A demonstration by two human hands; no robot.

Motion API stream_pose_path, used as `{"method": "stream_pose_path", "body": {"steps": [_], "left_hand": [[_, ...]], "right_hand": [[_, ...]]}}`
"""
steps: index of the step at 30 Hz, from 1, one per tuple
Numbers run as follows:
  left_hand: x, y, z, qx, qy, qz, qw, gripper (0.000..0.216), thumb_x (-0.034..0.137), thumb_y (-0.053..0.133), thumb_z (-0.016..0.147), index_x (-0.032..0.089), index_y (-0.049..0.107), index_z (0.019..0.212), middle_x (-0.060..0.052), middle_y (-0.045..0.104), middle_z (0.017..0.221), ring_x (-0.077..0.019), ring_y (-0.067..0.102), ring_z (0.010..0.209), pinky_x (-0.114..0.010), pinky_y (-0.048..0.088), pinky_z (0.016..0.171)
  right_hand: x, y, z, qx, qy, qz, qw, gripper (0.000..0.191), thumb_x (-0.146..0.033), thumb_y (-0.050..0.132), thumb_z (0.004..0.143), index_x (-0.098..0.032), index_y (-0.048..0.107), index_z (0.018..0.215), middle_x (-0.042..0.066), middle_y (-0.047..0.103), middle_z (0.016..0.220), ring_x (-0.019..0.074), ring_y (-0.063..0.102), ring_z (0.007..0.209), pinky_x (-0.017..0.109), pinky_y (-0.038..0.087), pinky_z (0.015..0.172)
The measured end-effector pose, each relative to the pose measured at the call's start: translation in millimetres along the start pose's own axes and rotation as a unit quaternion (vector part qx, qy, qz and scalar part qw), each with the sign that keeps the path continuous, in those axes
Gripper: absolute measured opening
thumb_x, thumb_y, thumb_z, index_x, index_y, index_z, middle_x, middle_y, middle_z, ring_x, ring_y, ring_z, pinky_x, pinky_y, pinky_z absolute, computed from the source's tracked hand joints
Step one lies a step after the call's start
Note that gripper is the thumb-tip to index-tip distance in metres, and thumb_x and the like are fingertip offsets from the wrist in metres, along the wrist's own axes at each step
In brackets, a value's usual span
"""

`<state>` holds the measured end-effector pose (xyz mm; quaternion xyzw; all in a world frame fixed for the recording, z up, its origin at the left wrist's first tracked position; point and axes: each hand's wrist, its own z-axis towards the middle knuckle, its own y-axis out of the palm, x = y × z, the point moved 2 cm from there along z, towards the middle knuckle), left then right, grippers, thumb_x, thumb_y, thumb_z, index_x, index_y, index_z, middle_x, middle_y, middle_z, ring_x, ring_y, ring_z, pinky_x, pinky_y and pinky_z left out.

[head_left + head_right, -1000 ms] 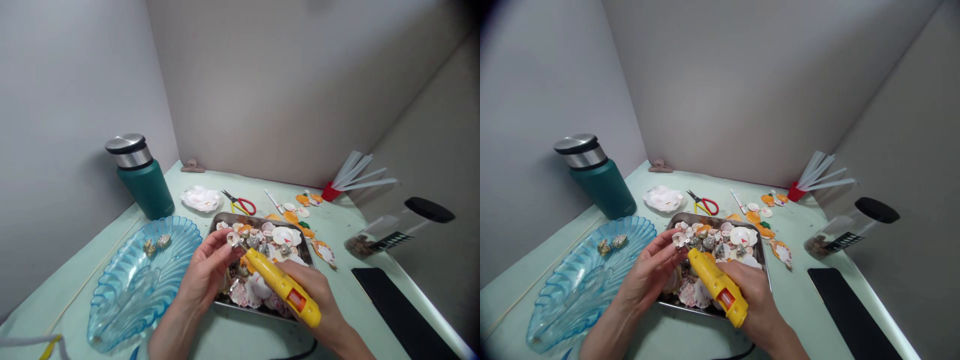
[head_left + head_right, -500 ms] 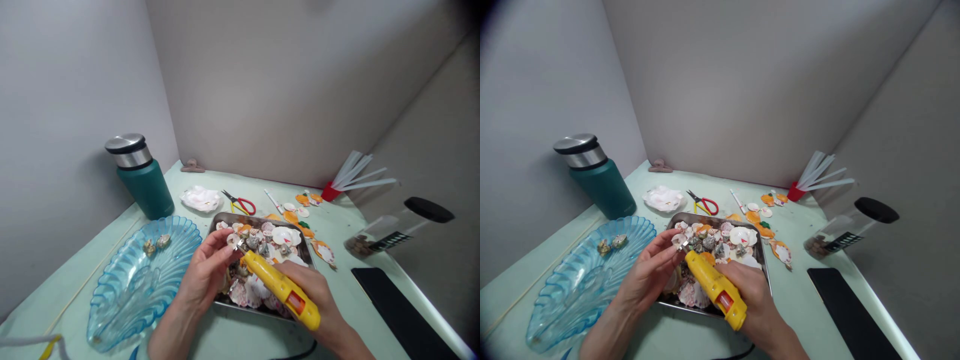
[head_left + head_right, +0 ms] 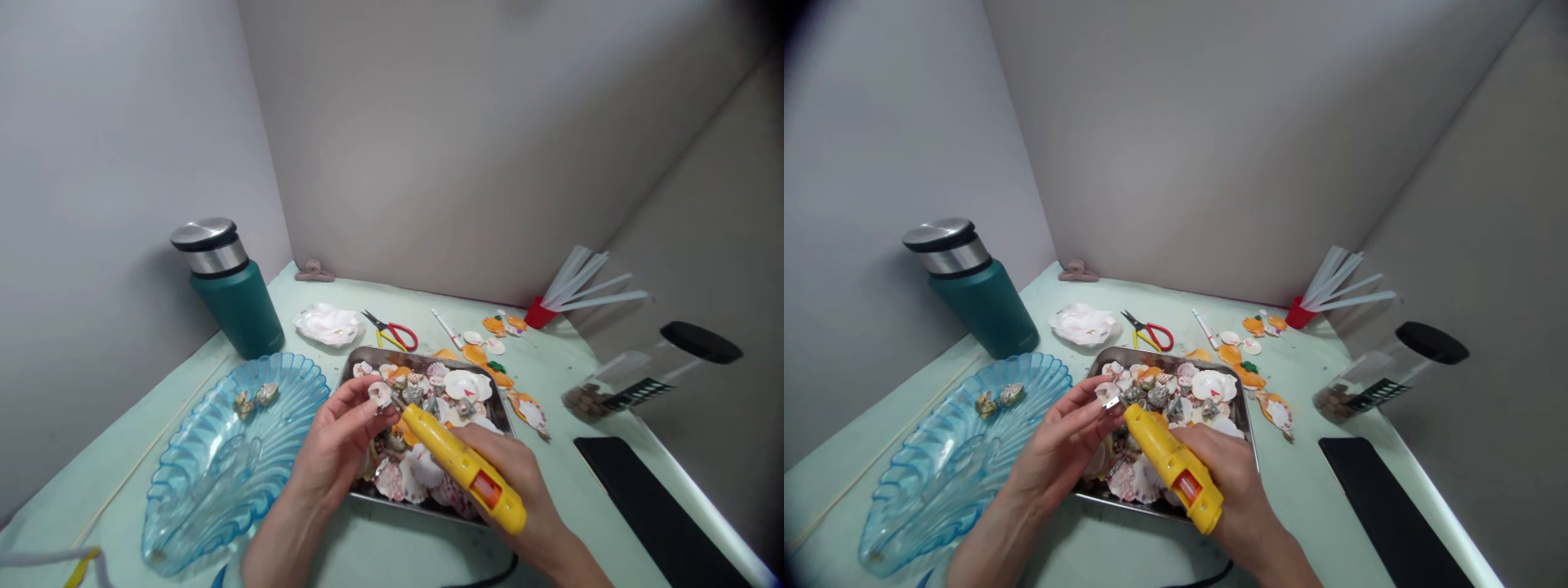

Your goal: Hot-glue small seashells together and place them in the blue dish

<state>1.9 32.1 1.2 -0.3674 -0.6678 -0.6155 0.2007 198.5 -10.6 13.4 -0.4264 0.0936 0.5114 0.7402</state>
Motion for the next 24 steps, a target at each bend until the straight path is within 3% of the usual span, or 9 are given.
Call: {"method": "stream_pose_path", "body": {"steps": [13, 24], "left_hand": [[-0.8, 0.5, 2.2, -0.017, -0.01, -0.005, 1.0, 0.031, 0.018, 0.075, 0.071, 0.014, 0.071, 0.102, -0.004, 0.068, 0.088, -0.0114, 0.064, 0.068, -0.024, 0.056, 0.069], [1.2, 1.7, 1.1, 0.011, 0.005, -0.015, 1.0, 0.029, 0.019, 0.074, 0.073, 0.014, 0.07, 0.101, -0.004, 0.068, 0.083, -0.0125, 0.064, 0.07, -0.024, 0.056, 0.068]], "right_hand": [[2.2, 0.9, -2.4, -0.02, 0.004, -0.015, 1.0, 0.038, -0.052, 0.046, 0.092, -0.018, 0.062, 0.095, 0.003, 0.064, 0.065, 0.0152, 0.058, 0.053, 0.025, 0.043, 0.05], [-2.3, -1.2, 1.6, 0.031, -0.032, -0.022, 0.999, 0.035, -0.049, 0.05, 0.091, -0.018, 0.064, 0.099, 0.005, 0.07, 0.068, 0.0179, 0.064, 0.055, 0.026, 0.047, 0.049]]}}
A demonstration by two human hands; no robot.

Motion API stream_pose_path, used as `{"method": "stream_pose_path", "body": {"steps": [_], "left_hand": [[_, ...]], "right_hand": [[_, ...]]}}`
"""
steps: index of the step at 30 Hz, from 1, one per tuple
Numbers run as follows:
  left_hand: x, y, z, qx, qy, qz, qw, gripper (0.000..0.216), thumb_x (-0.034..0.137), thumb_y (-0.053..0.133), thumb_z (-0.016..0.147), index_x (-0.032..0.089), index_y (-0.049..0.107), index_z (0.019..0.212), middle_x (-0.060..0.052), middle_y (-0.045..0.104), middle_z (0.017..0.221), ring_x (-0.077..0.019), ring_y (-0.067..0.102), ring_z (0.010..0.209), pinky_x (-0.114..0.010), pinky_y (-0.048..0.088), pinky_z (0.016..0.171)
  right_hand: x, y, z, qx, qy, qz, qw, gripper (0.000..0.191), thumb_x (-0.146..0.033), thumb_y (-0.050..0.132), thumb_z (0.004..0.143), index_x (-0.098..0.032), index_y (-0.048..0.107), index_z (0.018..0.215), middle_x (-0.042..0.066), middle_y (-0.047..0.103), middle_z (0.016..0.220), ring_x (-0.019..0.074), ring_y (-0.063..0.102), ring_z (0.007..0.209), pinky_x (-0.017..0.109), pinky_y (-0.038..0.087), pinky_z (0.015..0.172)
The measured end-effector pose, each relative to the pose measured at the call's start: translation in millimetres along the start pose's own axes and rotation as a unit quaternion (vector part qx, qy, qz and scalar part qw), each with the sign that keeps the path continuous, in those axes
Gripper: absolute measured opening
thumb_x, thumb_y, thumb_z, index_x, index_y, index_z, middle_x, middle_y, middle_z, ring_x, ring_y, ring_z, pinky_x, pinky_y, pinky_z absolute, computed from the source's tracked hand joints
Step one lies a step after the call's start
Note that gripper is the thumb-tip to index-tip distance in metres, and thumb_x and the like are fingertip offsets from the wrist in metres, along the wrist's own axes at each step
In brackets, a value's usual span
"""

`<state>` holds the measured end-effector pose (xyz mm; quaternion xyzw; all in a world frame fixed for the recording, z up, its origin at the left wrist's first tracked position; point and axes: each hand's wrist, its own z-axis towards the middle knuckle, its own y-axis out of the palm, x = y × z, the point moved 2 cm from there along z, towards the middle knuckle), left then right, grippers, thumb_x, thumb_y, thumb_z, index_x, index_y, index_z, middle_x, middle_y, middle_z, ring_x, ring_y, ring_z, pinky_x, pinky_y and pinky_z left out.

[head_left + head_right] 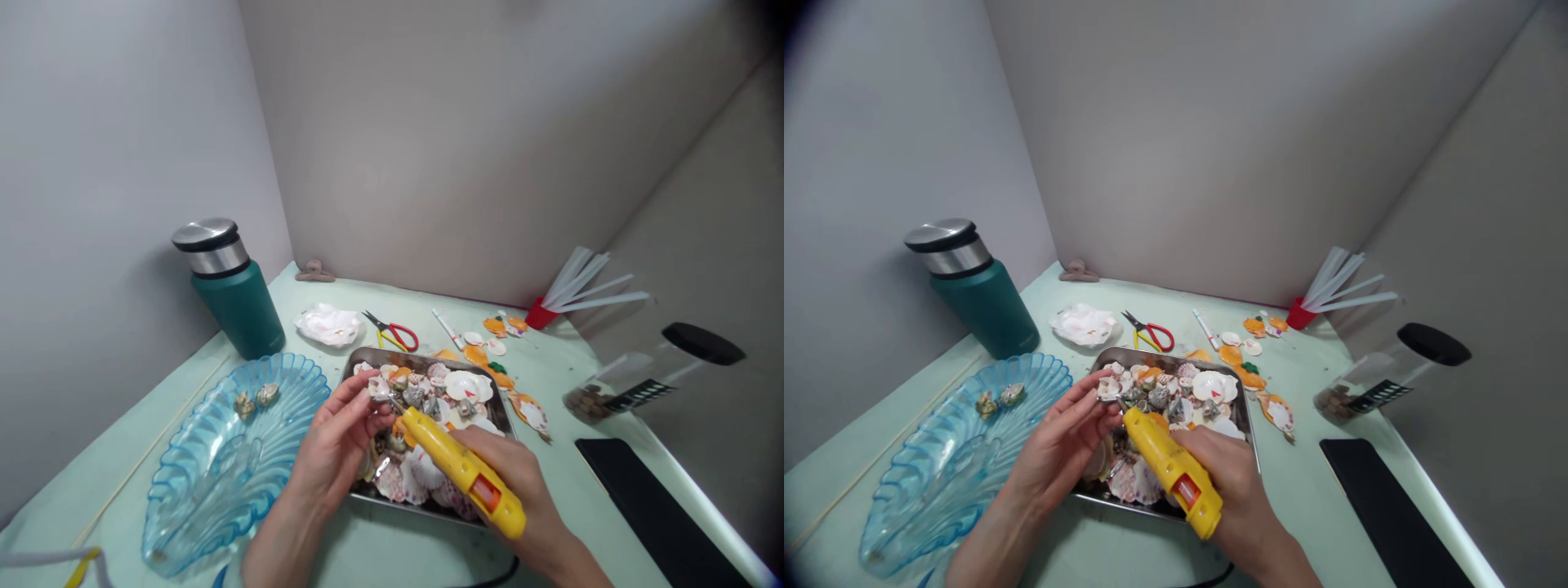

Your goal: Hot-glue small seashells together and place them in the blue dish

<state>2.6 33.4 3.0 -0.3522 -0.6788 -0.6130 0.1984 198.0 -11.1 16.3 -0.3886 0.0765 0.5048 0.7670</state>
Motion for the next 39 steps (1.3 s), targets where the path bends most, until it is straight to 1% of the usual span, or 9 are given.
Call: {"method": "stream_pose_path", "body": {"steps": [4, 9, 14, 19, 23, 28, 31, 36, 39], "left_hand": [[-0.9, -1.3, -0.3, -0.001, -0.001, 0.002, 1.0, 0.029, 0.021, 0.074, 0.073, 0.015, 0.07, 0.101, -0.004, 0.068, 0.084, -0.0123, 0.064, 0.07, -0.024, 0.055, 0.067], [-2.1, -2.5, 0.3, -0.007, 0.0, 0.009, 1.0, 0.028, 0.019, 0.075, 0.071, 0.016, 0.071, 0.099, -0.004, 0.067, 0.095, -0.01, 0.061, 0.068, -0.023, 0.055, 0.065], [-1.6, -0.1, -0.1, -0.016, -0.003, 0.012, 1.0, 0.028, 0.018, 0.074, 0.072, 0.016, 0.071, 0.1, -0.005, 0.068, 0.098, -0.0125, 0.063, 0.075, -0.024, 0.055, 0.068], [-1.9, 2.2, -0.9, -0.024, -0.003, 0.028, 0.999, 0.03, 0.018, 0.074, 0.07, 0.017, 0.072, 0.101, -0.006, 0.069, 0.098, -0.0154, 0.064, 0.079, -0.026, 0.054, 0.071], [-2.2, 2.7, -1.7, -0.028, -0.002, 0.035, 0.999, 0.029, 0.017, 0.073, 0.071, 0.018, 0.072, 0.101, -0.005, 0.069, 0.098, -0.015, 0.064, 0.08, -0.026, 0.053, 0.072], [-1.9, 4.9, -2.2, -0.038, -0.004, 0.034, 0.999, 0.029, 0.018, 0.075, 0.07, 0.018, 0.073, 0.099, -0.007, 0.07, 0.1, -0.0145, 0.065, 0.077, -0.025, 0.053, 0.071], [-2.1, 5.2, -2.4, -0.036, -0.007, 0.033, 0.999, 0.03, 0.017, 0.075, 0.069, 0.017, 0.072, 0.099, -0.007, 0.069, 0.101, -0.0149, 0.065, 0.076, -0.027, 0.054, 0.071], [-3.0, 3.9, -2.8, -0.029, -0.009, 0.034, 0.999, 0.029, 0.016, 0.075, 0.068, 0.017, 0.072, 0.097, -0.006, 0.068, 0.099, -0.0152, 0.064, 0.076, -0.028, 0.054, 0.072], [-3.5, 3.2, -2.7, -0.028, -0.009, 0.039, 0.999, 0.03, 0.016, 0.075, 0.068, 0.017, 0.072, 0.097, -0.007, 0.067, 0.101, -0.0155, 0.064, 0.077, -0.028, 0.054, 0.073]], "right_hand": [[-0.1, 0.2, 1.4, -0.004, 0.014, -0.002, 1.0, 0.033, -0.048, 0.051, 0.091, -0.018, 0.065, 0.097, 0.006, 0.072, 0.07, 0.0181, 0.066, 0.056, 0.025, 0.049, 0.05], [-0.7, 0.1, 2.2, -0.003, 0.0, -0.006, 1.0, 0.031, -0.046, 0.052, 0.091, -0.018, 0.063, 0.098, 0.006, 0.072, 0.071, 0.0176, 0.067, 0.057, 0.024, 0.049, 0.051], [-1.5, 0.1, 2.1, -0.009, 0.003, -0.019, 1.0, 0.033, -0.047, 0.05, 0.092, -0.018, 0.064, 0.096, 0.006, 0.071, 0.069, 0.0176, 0.066, 0.054, 0.025, 0.048, 0.049], [-1.9, 0.3, 2.7, -0.007, 0.008, -0.012, 1.0, 0.034, -0.047, 0.05, 0.091, -0.018, 0.066, 0.095, 0.005, 0.07, 0.066, 0.0171, 0.063, 0.052, 0.025, 0.047, 0.048], [-2.0, 0.5, 2.6, -0.004, 0.003, -0.015, 1.0, 0.031, -0.045, 0.051, 0.091, -0.018, 0.065, 0.095, 0.005, 0.07, 0.065, 0.0169, 0.062, 0.051, 0.025, 0.046, 0.047], [-0.5, 1.4, 1.0, -0.014, 0.019, -0.008, 1.0, 0.032, -0.045, 0.052, 0.09, -0.017, 0.066, 0.094, 0.005, 0.069, 0.066, 0.0173, 0.062, 0.052, 0.025, 0.046, 0.048], [-0.9, 1.3, 0.2, -0.009, 0.015, -0.005, 1.0, 0.031, -0.045, 0.053, 0.09, -0.017, 0.066, 0.093, 0.005, 0.069, 0.065, 0.017, 0.062, 0.051, 0.025, 0.046, 0.048], [0.3, 0.8, -1.3, -0.013, 0.029, 0.003, 0.999, 0.031, -0.045, 0.053, 0.09, -0.018, 0.065, 0.098, 0.006, 0.072, 0.073, 0.0183, 0.066, 0.058, 0.025, 0.049, 0.052], [1.0, 0.8, -1.2, -0.018, 0.04, 0.0, 0.999, 0.03, -0.044, 0.052, 0.091, -0.018, 0.066, 0.097, 0.007, 0.073, 0.075, 0.0189, 0.067, 0.06, 0.025, 0.05, 0.052]]}}
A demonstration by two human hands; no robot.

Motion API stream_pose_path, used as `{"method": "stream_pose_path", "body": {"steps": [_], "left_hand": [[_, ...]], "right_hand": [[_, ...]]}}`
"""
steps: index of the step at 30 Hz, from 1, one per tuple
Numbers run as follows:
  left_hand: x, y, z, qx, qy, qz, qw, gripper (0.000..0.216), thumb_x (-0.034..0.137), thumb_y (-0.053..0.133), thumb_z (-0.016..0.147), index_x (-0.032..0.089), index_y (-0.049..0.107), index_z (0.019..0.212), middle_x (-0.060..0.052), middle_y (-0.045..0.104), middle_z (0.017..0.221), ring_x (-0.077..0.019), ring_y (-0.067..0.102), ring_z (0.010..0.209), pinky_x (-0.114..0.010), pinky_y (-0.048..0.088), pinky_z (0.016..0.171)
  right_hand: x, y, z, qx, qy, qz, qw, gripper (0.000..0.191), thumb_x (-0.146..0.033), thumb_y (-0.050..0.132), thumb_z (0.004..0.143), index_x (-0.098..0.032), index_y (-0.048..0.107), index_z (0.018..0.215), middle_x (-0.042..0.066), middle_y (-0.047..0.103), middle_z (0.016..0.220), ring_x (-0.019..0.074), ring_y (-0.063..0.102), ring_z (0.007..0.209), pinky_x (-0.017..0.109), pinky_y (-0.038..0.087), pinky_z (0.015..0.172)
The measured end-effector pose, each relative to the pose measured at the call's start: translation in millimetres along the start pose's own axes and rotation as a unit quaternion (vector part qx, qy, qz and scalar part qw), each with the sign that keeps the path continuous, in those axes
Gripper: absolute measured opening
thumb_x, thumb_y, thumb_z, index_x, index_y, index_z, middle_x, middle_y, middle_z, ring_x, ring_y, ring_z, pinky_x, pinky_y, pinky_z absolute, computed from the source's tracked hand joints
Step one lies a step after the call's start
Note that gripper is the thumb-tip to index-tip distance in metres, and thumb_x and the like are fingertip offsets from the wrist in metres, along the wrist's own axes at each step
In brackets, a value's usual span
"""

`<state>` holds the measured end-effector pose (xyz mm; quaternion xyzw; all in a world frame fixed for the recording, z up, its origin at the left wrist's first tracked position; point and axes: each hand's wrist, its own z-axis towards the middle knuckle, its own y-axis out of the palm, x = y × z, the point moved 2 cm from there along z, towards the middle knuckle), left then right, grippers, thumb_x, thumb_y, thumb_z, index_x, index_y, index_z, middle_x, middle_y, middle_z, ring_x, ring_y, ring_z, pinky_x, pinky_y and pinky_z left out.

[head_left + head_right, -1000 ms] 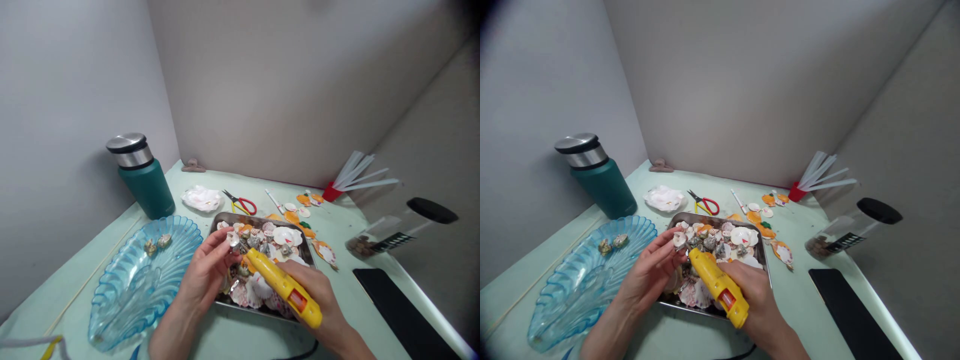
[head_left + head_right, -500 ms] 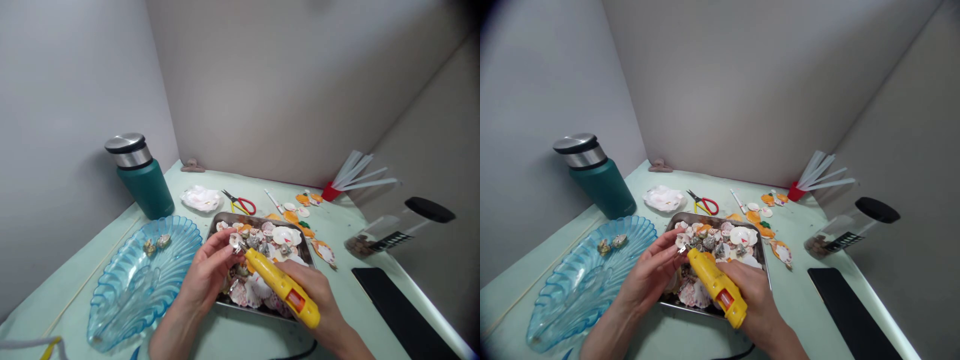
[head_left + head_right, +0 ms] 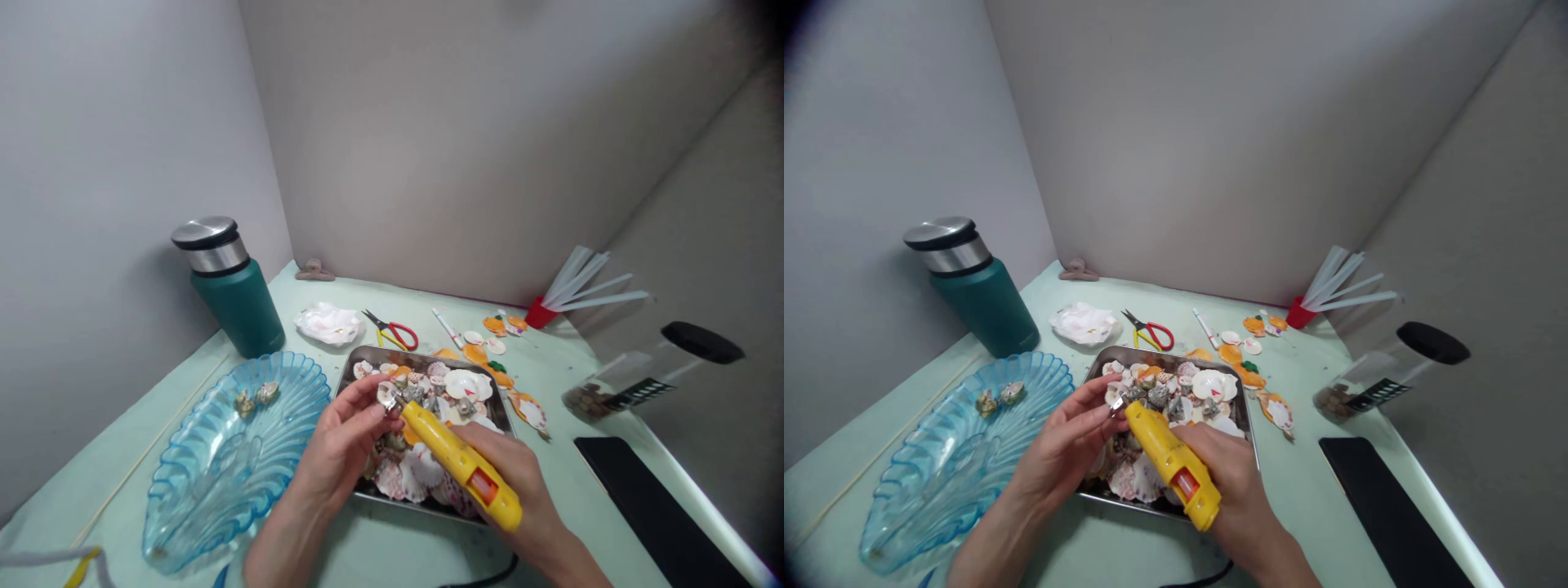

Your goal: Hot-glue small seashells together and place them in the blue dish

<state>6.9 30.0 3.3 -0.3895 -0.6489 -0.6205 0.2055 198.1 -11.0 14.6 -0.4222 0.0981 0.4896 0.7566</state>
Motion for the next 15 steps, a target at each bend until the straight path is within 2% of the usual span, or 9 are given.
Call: {"method": "stream_pose_path", "body": {"steps": [8, 15], "left_hand": [[-1.6, -0.2, -0.4, -0.009, 0.0, 0.009, 1.0, 0.035, 0.017, 0.079, 0.064, 0.018, 0.073, 0.098, -0.008, 0.068, 0.1, -0.0158, 0.063, 0.077, -0.028, 0.052, 0.07], [-1.1, -0.9, 1.1, -0.016, 0.002, 0.012, 1.0, 0.032, 0.017, 0.077, 0.067, 0.016, 0.072, 0.099, -0.005, 0.066, 0.091, -0.0122, 0.06, 0.069, -0.024, 0.051, 0.063]], "right_hand": [[0.8, 1.4, -0.9, -0.005, 0.008, 0.005, 1.0, 0.028, -0.042, 0.052, 0.091, -0.017, 0.065, 0.095, 0.007, 0.072, 0.074, 0.0184, 0.066, 0.058, 0.026, 0.05, 0.052], [1.7, 1.0, -2.8, -0.005, -0.006, 0.001, 1.0, 0.026, -0.041, 0.053, 0.091, -0.018, 0.063, 0.098, 0.006, 0.073, 0.076, 0.0179, 0.067, 0.061, 0.025, 0.05, 0.054]]}}
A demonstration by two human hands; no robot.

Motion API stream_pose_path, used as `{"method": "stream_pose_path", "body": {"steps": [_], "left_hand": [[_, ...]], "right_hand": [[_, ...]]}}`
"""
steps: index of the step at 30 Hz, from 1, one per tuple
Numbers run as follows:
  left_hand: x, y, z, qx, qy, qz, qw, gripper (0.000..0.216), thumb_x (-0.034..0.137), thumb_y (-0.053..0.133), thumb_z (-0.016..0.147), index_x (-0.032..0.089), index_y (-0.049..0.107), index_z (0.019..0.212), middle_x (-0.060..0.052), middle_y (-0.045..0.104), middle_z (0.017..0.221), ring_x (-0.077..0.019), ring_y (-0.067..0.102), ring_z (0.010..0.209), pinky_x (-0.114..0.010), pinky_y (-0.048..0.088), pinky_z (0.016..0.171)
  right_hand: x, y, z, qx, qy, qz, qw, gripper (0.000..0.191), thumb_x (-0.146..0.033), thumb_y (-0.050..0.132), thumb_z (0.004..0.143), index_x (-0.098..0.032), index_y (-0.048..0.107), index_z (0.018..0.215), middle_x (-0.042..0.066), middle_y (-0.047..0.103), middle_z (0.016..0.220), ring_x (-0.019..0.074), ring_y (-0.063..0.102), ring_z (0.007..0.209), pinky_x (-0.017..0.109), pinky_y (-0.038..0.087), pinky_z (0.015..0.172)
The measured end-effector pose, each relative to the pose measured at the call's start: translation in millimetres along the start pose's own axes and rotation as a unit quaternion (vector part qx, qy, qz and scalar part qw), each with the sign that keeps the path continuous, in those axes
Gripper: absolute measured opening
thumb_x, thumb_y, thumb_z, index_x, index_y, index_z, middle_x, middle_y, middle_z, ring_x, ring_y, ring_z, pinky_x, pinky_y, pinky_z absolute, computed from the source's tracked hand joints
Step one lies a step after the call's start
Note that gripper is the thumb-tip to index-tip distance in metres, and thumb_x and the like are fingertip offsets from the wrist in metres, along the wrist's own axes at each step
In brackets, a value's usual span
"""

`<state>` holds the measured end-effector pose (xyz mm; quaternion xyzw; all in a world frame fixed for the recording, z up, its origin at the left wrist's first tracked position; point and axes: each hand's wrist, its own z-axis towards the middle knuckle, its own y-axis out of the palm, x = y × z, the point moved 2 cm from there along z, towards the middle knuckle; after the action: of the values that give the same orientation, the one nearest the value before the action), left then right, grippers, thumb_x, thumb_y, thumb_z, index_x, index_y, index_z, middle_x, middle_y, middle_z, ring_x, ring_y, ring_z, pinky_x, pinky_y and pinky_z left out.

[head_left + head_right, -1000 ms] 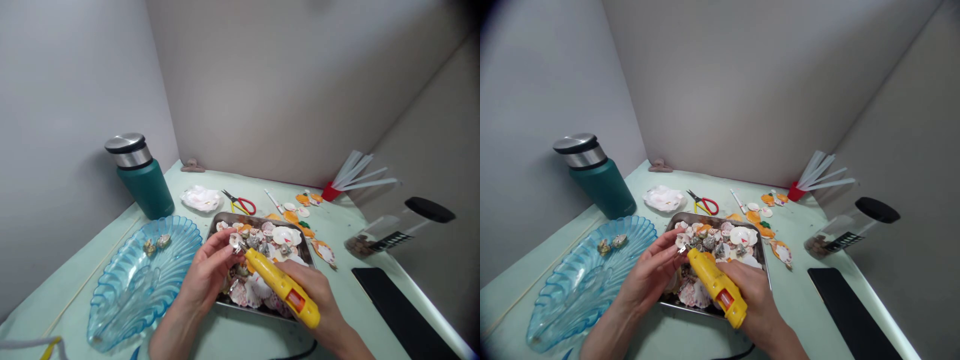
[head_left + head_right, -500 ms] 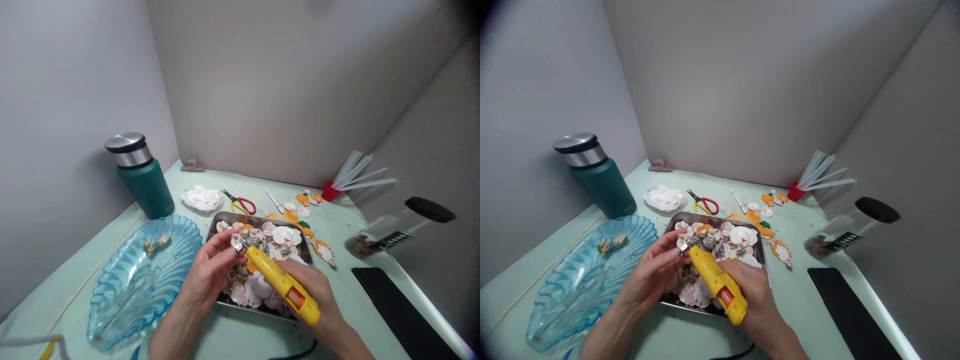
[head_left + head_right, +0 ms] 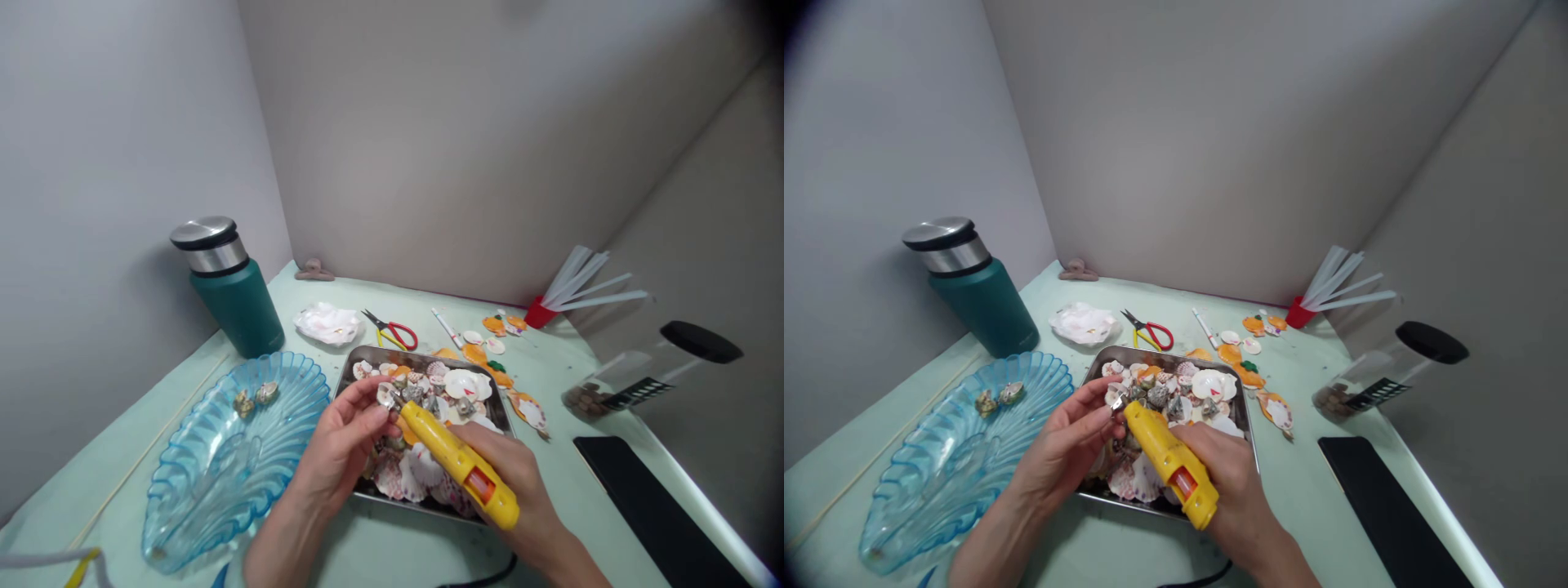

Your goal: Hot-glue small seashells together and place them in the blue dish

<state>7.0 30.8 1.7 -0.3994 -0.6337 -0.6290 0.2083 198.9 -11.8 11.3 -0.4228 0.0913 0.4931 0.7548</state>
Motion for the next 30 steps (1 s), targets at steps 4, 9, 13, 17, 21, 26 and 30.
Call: {"method": "stream_pose_path", "body": {"steps": [4, 9, 13, 17, 21, 26, 30], "left_hand": [[0.5, 0.4, 0.6, -0.003, 0.008, -0.004, 1.0, 0.031, 0.016, 0.075, 0.07, 0.016, 0.072, 0.1, -0.005, 0.065, 0.09, -0.012, 0.06, 0.07, -0.023, 0.051, 0.062], [0.3, 0.4, 0.4, 0.0, 0.009, -0.011, 1.0, 0.03, 0.015, 0.075, 0.07, 0.016, 0.071, 0.099, -0.004, 0.064, 0.086, -0.0116, 0.059, 0.069, -0.022, 0.052, 0.06], [-0.1, -0.6, 1.3, -0.005, 0.001, -0.016, 1.0, 0.03, 0.016, 0.074, 0.071, 0.015, 0.071, 0.1, -0.004, 0.063, 0.086, -0.0111, 0.059, 0.068, -0.022, 0.052, 0.059], [0.3, -1.4, 2.0, -0.01, 0.0, -0.027, 1.0, 0.03, 0.015, 0.074, 0.071, 0.014, 0.07, 0.101, -0.004, 0.063, 0.085, -0.011, 0.06, 0.068, -0.022, 0.053, 0.059], [0.6, -1.2, 0.9, -0.003, -0.001, -0.038, 0.999, 0.029, 0.014, 0.074, 0.071, 0.014, 0.071, 0.1, -0.003, 0.064, 0.083, -0.0108, 0.06, 0.068, -0.022, 0.053, 0.059], [0.8, 0.4, -0.1, -0.009, -0.006, -0.035, 0.999, 0.029, 0.016, 0.075, 0.071, 0.014, 0.071, 0.1, -0.004, 0.064, 0.085, -0.0104, 0.06, 0.067, -0.021, 0.053, 0.058], [0.2, -0.4, 0.2, -0.013, -0.008, -0.029, 0.999, 0.03, 0.018, 0.075, 0.071, 0.014, 0.071, 0.1, -0.005, 0.065, 0.088, -0.0105, 0.06, 0.068, -0.021, 0.054, 0.058]], "right_hand": [[0.5, 0.3, 0.8, -0.003, 0.0, -0.002, 1.0, 0.028, -0.043, 0.052, 0.091, -0.018, 0.063, 0.097, 0.006, 0.072, 0.075, 0.0181, 0.067, 0.059, 0.025, 0.049, 0.053], [0.3, -0.3, 0.3, 0.005, -0.005, -0.004, 1.0, 0.028, -0.042, 0.053, 0.091, -0.018, 0.064, 0.099, 0.007, 0.073, 0.076, 0.0188, 0.067, 0.06, 0.025, 0.049, 0.053], [-0.6, -0.6, 0.2, 0.002, -0.004, -0.001, 1.0, 0.028, -0.042, 0.053, 0.09, -0.018, 0.064, 0.098, 0.006, 0.072, 0.073, 0.0184, 0.066, 0.058, 0.025, 0.048, 0.052], [-1.6, -0.3, 1.9, 0.001, -0.012, -0.007, 1.0, 0.028, -0.044, 0.052, 0.091, -0.018, 0.063, 0.096, 0.005, 0.07, 0.07, 0.0172, 0.064, 0.056, 0.024, 0.046, 0.051], [-2.2, -0.4, 3.4, 0.004, -0.029, -0.008, 1.0, 0.03, -0.045, 0.049, 0.093, -0.019, 0.061, 0.098, 0.004, 0.069, 0.069, 0.0165, 0.063, 0.055, 0.024, 0.045, 0.05], [-1.1, 0.1, 2.3, -0.004, -0.02, -0.007, 1.0, 0.029, -0.046, 0.05, 0.093, -0.02, 0.06, 0.1, 0.004, 0.069, 0.071, 0.0157, 0.063, 0.056, 0.023, 0.046, 0.052], [-1.0, 0.6, 1.5, -0.007, -0.019, -0.011, 1.0, 0.028, -0.045, 0.049, 0.093, -0.02, 0.059, 0.099, 0.004, 0.068, 0.071, 0.016, 0.063, 0.057, 0.024, 0.045, 0.053]]}}
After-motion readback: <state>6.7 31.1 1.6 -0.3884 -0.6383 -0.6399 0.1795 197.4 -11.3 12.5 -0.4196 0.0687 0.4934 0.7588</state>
